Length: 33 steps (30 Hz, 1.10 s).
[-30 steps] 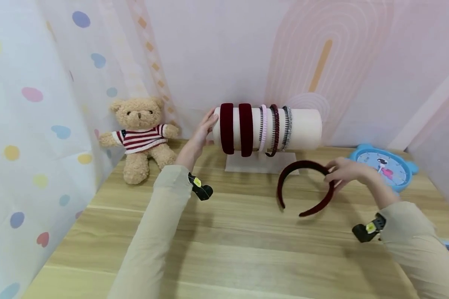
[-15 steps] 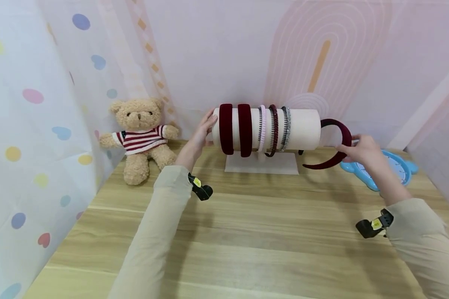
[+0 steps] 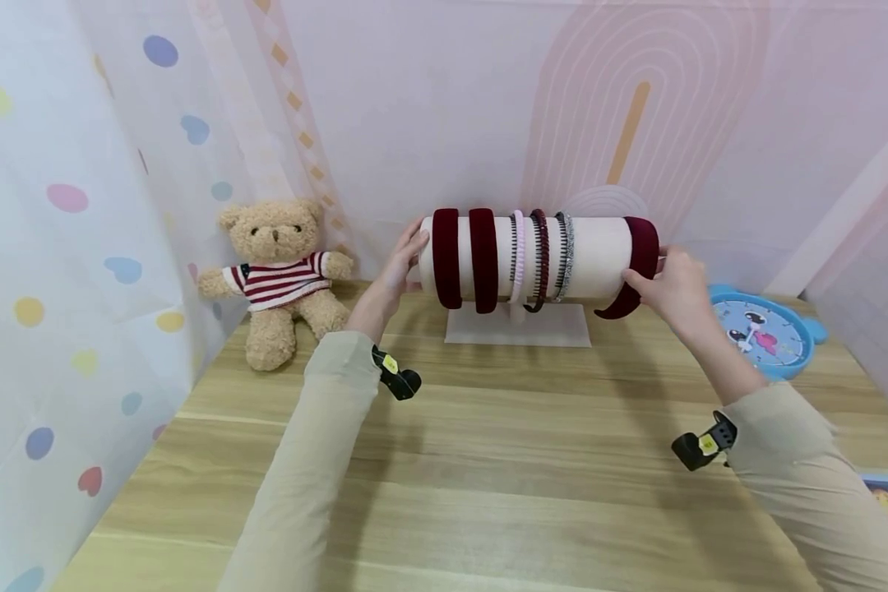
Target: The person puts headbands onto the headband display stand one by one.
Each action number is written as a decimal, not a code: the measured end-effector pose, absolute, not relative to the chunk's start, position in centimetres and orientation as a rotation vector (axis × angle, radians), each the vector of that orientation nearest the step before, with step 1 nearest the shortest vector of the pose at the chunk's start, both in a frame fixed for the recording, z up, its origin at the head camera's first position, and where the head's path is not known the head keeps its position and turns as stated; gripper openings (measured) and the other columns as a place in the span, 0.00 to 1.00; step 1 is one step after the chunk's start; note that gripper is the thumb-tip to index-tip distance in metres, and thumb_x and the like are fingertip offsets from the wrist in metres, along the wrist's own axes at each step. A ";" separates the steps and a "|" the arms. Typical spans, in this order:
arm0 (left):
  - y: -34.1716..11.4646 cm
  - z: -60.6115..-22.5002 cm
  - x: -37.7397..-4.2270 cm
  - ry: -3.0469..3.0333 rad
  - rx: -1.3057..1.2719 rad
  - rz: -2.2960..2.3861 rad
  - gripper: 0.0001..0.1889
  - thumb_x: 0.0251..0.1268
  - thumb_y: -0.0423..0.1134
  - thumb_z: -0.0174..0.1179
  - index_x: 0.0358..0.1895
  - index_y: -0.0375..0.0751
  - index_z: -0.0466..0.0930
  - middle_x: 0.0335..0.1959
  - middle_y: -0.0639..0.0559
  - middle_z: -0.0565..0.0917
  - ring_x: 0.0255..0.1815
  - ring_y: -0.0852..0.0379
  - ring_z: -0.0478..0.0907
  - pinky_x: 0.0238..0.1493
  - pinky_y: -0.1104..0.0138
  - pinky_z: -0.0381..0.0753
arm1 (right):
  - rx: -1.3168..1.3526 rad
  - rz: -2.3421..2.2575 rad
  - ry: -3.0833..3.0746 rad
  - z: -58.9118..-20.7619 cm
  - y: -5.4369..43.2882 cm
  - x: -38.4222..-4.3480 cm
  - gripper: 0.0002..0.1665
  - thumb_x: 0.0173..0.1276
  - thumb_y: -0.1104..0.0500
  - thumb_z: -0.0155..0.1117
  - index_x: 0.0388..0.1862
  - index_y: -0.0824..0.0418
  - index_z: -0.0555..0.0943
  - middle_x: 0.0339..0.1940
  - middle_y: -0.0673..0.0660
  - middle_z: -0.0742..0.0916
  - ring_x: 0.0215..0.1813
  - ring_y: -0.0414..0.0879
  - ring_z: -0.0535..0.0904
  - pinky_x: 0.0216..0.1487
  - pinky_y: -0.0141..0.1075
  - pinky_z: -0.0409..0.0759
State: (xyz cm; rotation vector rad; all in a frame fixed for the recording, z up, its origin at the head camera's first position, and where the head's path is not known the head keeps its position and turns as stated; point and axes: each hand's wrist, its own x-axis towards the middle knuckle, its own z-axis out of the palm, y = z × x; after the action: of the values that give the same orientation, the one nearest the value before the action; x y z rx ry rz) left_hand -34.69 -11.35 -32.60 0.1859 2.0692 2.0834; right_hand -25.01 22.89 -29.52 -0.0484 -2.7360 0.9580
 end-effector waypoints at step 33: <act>-11.4 -32.5 -34.6 2.068 0.192 2.075 0.30 0.68 0.53 0.41 0.71 0.64 0.45 0.74 0.57 0.50 0.71 0.51 0.51 0.65 0.44 0.57 | 0.117 0.607 -2.810 -29.4 21.0 -25.3 0.47 0.61 0.50 0.63 0.68 0.73 0.54 0.58 0.77 0.66 0.45 0.69 0.75 0.44 0.56 0.75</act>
State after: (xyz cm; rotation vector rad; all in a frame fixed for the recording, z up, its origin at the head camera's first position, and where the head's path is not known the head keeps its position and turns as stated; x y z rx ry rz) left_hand -34.60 -11.44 -32.52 0.1921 2.0680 2.0746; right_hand -25.26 21.01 -29.45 0.1166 -2.8100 0.6070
